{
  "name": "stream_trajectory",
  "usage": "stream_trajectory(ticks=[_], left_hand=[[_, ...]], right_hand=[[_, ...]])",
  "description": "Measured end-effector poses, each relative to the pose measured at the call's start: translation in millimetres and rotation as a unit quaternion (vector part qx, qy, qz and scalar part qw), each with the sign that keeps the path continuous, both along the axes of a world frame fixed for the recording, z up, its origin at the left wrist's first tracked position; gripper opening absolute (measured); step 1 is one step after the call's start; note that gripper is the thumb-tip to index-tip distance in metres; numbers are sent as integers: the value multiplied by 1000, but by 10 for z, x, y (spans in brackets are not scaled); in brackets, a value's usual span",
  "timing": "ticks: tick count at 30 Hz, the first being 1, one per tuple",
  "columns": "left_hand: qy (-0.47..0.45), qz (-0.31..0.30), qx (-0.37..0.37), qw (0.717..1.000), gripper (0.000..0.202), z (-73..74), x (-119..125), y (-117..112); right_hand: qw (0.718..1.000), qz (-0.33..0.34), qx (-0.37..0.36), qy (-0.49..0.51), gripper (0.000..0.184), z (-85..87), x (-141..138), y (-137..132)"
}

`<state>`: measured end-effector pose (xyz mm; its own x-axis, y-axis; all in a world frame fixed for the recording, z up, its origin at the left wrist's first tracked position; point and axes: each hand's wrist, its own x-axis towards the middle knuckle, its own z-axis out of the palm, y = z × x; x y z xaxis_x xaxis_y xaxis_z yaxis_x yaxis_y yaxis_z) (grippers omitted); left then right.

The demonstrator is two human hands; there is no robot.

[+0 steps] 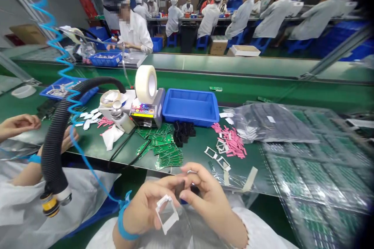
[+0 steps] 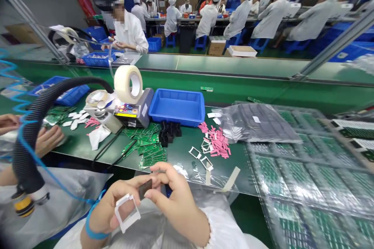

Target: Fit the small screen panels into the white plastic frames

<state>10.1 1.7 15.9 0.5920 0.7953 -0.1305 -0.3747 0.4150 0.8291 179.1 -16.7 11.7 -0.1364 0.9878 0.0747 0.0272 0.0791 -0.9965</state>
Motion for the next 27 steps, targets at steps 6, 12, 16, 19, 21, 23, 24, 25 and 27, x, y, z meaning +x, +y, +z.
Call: stream_trajectory(ticks=[6,12,16,19,21,23,24,25,27], left_hand=[[-9,33,-41,999,33,6,178,-29],[-30,9,-16,999,32,-25,208,-44],[-35,-2,22,999,27,-63,196,-28],[-50,-20,67,996,35,-127,182,-5],[-49,-25,85,995,37,-166,170,9],[-38,-22,92,995,36,-186,160,20],[-37,-22,94,995,36,-186,157,25],[-39,-23,97,994,36,-180,156,31],[-48,-29,97,994,39,-157,157,44]], right_hand=[[939,-130,249,-200,10,253,217,29],[891,-164,315,-283,18,322,266,52],[886,-168,316,-293,17,299,261,37],[880,-170,328,-298,17,293,253,36],[882,-163,331,-294,17,288,247,46],[886,-149,328,-292,16,280,242,61],[888,-142,325,-292,15,275,242,68],[890,-136,321,-293,14,270,243,75],[896,-123,312,-292,12,262,248,86]])
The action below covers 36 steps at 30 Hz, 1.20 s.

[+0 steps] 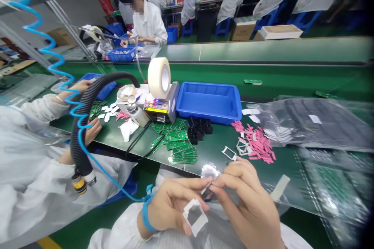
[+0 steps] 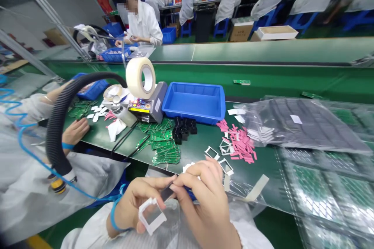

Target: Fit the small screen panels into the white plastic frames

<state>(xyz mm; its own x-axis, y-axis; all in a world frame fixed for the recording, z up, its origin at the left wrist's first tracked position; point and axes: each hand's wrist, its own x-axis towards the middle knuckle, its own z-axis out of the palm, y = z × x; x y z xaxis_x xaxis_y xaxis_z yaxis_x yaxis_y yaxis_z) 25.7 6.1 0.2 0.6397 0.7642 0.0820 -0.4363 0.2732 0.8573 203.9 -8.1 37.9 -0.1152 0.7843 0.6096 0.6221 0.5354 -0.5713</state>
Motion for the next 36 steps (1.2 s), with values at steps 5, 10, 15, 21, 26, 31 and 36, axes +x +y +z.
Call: stream_trajectory(ticks=[5,10,15,21,26,31,36], left_hand=[[-3,3,-22,1000,41,54,-14,32],[-3,5,-28,1000,36,49,-13,20],[-38,63,-160,984,35,-27,63,-15],[-138,64,-279,948,31,-139,53,63],[-159,47,-316,934,31,-119,51,75],[-146,43,-300,942,33,-65,71,41],[-113,41,-286,951,35,-54,68,15]], right_hand=[[999,22,-23,0,11,-20,-1,26],[998,32,-54,-10,14,-105,-75,72],[996,56,-70,-23,15,-178,-73,17],[978,15,-203,-53,21,-500,123,6],[955,-49,-241,-168,19,-870,170,176],[981,73,-160,-86,22,-380,144,175],[976,139,-75,-149,26,3,31,198]])
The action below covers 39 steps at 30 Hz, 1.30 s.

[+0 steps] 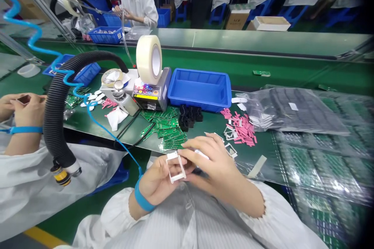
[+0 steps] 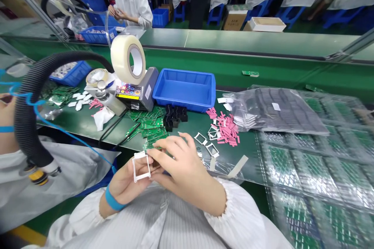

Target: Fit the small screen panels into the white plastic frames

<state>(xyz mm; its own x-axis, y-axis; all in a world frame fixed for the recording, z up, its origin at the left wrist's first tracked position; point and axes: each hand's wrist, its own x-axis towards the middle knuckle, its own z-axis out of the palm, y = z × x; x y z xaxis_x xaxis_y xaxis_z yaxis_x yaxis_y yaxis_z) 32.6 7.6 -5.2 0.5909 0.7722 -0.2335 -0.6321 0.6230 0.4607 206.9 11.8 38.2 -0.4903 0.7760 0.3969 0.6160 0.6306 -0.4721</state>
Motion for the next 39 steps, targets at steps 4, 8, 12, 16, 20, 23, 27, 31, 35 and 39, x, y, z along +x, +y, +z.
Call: stream_trajectory(ticks=[4,8,12,16,20,23,27,31,35,39], left_hand=[[19,5,-4,1000,36,0,-9,-12],[-31,-39,-10,999,36,18,0,7],[-73,-75,-6,995,38,39,16,10],[-96,-50,40,993,33,71,7,-14],[-41,-40,87,995,35,130,-34,-15],[75,-22,164,983,38,163,-77,-1],[159,-13,272,949,37,198,-111,12],[165,-10,324,931,35,220,-104,8],[168,-13,337,926,34,216,-90,5],[173,-30,335,926,34,207,-82,11]], right_hand=[[1000,-2,-21,12,20,-30,-24,40],[965,24,-149,212,29,-85,-12,34],[824,92,-299,472,31,-213,-92,-10],[786,124,-315,518,31,-312,-157,-41],[847,75,-259,458,33,-214,-115,-44],[928,-22,-136,345,9,-67,-79,-44],[976,-98,-23,192,9,56,-79,-54],[980,-103,-17,171,10,60,-79,-71],[976,-102,-31,190,11,39,-69,-80],[974,-106,-41,196,12,17,-66,-90]])
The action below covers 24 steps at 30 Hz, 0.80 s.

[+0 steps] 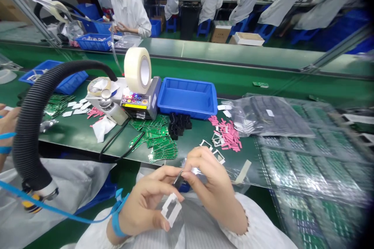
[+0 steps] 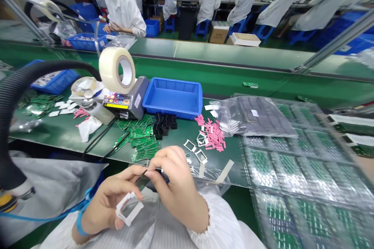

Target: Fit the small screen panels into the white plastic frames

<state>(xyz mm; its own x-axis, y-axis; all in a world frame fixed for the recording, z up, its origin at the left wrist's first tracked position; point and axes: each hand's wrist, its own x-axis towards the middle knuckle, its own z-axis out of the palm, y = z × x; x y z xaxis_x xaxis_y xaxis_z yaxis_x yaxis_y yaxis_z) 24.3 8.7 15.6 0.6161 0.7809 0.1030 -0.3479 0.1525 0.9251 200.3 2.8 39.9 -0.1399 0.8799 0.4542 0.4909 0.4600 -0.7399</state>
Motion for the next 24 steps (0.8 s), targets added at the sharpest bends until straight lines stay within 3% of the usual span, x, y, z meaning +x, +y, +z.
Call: stream_trajectory(ticks=[11,17,21,24], left_hand=[[26,-3,13,1000,33,-92,3,27],[6,-3,-17,1000,34,-143,15,30],[-54,8,-140,989,33,-130,19,44],[-154,43,-271,949,33,-117,7,82]], right_hand=[[998,-46,-10,-30,15,-115,-8,-51],[999,-22,-18,-45,14,-166,-1,-32],[999,17,0,-48,15,-106,-2,-86],[998,35,-37,-28,20,-241,79,-72]])
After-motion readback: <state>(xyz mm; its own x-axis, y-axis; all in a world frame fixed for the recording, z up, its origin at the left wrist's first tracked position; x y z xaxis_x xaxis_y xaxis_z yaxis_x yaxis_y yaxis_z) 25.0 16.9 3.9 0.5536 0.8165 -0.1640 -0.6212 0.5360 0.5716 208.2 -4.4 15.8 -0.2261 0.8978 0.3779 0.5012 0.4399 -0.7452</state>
